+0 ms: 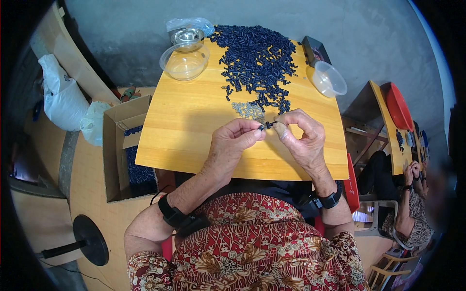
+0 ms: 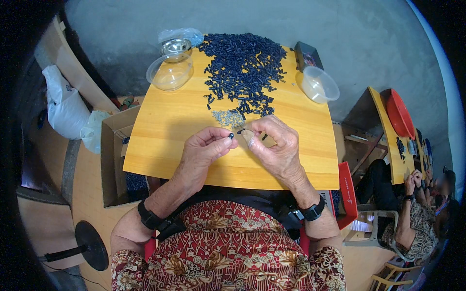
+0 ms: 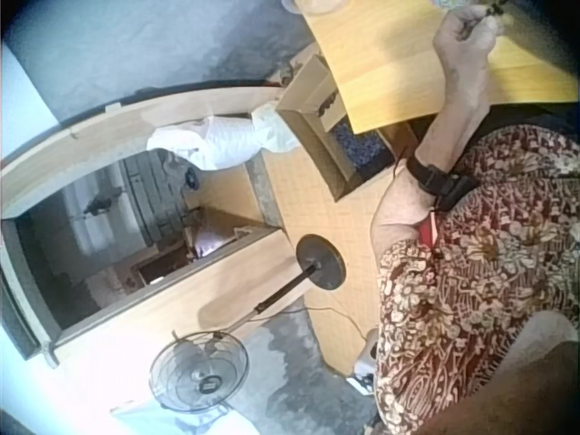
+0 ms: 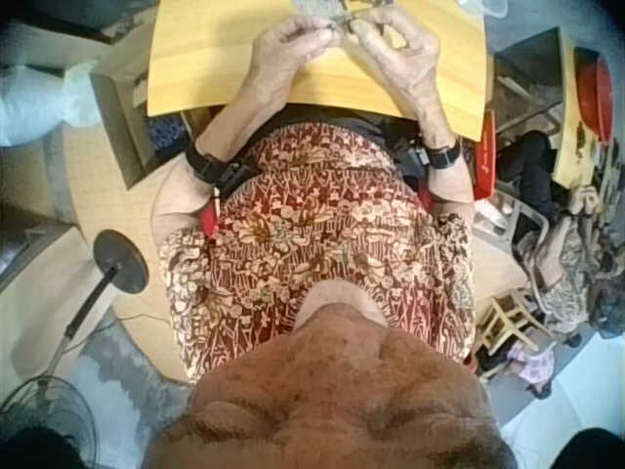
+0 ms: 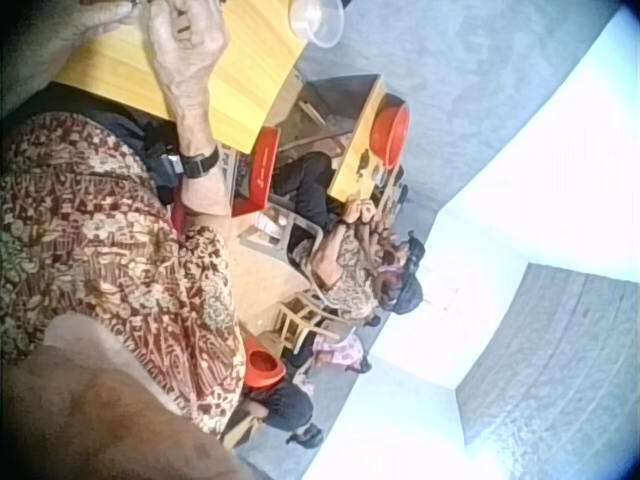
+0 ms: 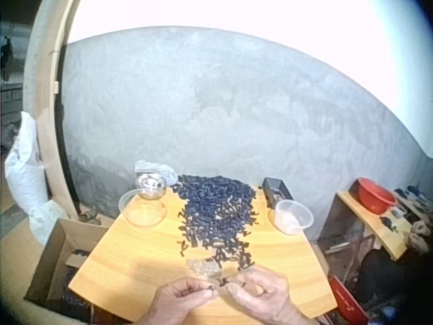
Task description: Assembling small plastic components on a wooden table.
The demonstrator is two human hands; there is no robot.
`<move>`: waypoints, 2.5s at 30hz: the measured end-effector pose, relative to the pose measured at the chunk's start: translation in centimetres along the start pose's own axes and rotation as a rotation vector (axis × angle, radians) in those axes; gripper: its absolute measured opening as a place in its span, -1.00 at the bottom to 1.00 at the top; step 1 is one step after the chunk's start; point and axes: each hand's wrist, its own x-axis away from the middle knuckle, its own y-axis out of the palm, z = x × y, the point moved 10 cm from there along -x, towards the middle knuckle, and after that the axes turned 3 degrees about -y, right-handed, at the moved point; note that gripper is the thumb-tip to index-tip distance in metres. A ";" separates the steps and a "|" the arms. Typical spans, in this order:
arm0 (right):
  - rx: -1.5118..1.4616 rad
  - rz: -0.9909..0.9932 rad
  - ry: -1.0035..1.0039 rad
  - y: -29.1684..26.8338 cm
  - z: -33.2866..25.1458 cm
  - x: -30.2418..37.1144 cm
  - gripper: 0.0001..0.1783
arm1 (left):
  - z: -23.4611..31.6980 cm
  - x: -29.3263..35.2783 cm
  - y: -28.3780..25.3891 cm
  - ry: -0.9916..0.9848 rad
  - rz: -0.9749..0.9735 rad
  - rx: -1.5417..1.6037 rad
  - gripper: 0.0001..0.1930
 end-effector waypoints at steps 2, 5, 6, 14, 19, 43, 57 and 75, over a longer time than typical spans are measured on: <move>-0.009 -0.007 -0.006 0.1 -0.1 0.0 -0.90 | 0.1 0.1 0.1 0.003 -0.003 -0.001 -0.85; -0.013 -0.022 -0.024 0.2 -0.1 0.0 -0.90 | 0.3 0.1 0.3 0.016 -0.015 -0.009 -0.84; -0.008 -0.029 -0.034 0.2 -0.1 0.0 -0.90 | 0.3 0.1 0.4 0.025 -0.023 -0.018 -0.83; 0.003 -0.055 -0.065 0.6 -0.9 -0.1 -0.88 | 0.2 0.2 0.5 0.013 -0.038 -0.033 -0.82; 0.053 -0.074 -0.119 0.7 -1.3 -0.2 -0.88 | -0.2 0.1 0.4 0.000 -0.036 -0.036 -0.82; 0.001 -0.040 -0.130 2.3 -0.9 0.9 -0.89 | -0.7 -0.2 0.2 -0.007 -0.042 0.009 -0.83; 0.284 -0.101 -0.285 2.7 -2.7 0.3 -0.60 | -1.2 0.3 0.2 -0.189 -0.013 0.139 -0.90; 0.286 -0.133 -0.319 2.6 -2.8 0.3 -0.65 | -1.4 0.1 0.7 -0.219 -0.104 -0.027 -0.85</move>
